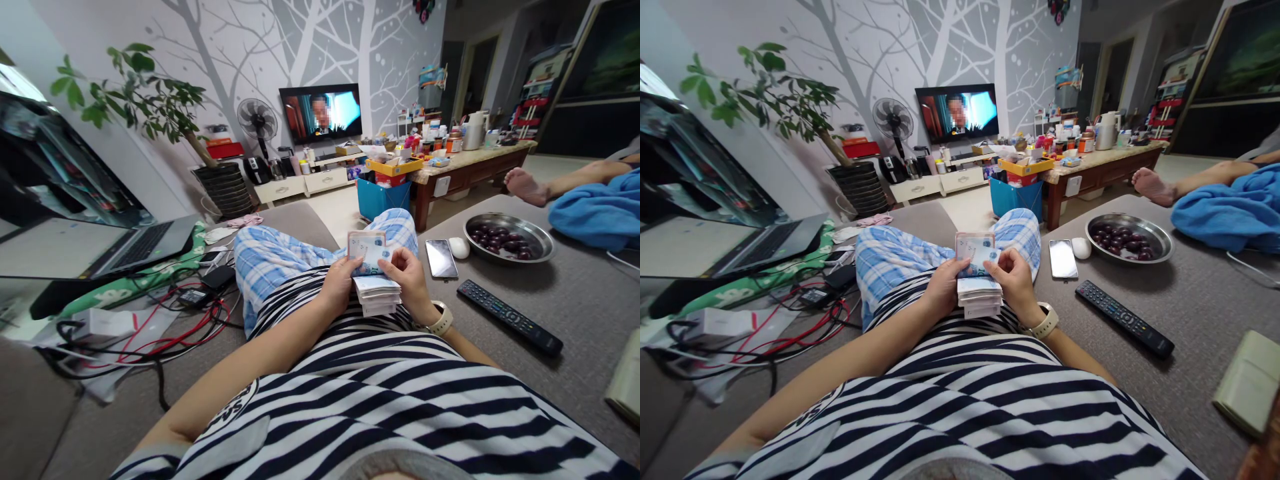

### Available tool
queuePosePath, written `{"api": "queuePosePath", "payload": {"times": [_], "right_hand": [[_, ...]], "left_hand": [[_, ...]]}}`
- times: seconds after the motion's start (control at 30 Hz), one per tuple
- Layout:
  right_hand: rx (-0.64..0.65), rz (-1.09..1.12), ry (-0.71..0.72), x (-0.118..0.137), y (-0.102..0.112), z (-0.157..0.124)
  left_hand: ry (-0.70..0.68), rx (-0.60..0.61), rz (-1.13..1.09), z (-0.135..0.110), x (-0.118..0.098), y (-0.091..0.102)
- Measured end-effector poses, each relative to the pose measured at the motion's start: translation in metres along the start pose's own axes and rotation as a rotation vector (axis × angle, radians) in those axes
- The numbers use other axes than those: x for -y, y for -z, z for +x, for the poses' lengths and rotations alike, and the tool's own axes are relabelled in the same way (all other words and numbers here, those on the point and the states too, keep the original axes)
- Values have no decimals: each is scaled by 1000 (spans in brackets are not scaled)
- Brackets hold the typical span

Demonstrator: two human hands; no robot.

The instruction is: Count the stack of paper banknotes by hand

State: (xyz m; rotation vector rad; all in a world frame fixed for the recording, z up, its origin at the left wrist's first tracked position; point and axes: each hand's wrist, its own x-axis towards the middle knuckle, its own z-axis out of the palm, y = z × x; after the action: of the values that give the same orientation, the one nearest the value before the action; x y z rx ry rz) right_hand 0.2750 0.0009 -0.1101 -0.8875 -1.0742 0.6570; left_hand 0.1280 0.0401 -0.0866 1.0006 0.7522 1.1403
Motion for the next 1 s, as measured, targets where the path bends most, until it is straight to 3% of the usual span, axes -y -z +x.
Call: {"api": "queuePosePath", "payload": {"times": [1.0], "right_hand": [[2,108,66,1,0,-6]], "left_hand": [[-57,22,23,10,1,0]]}}
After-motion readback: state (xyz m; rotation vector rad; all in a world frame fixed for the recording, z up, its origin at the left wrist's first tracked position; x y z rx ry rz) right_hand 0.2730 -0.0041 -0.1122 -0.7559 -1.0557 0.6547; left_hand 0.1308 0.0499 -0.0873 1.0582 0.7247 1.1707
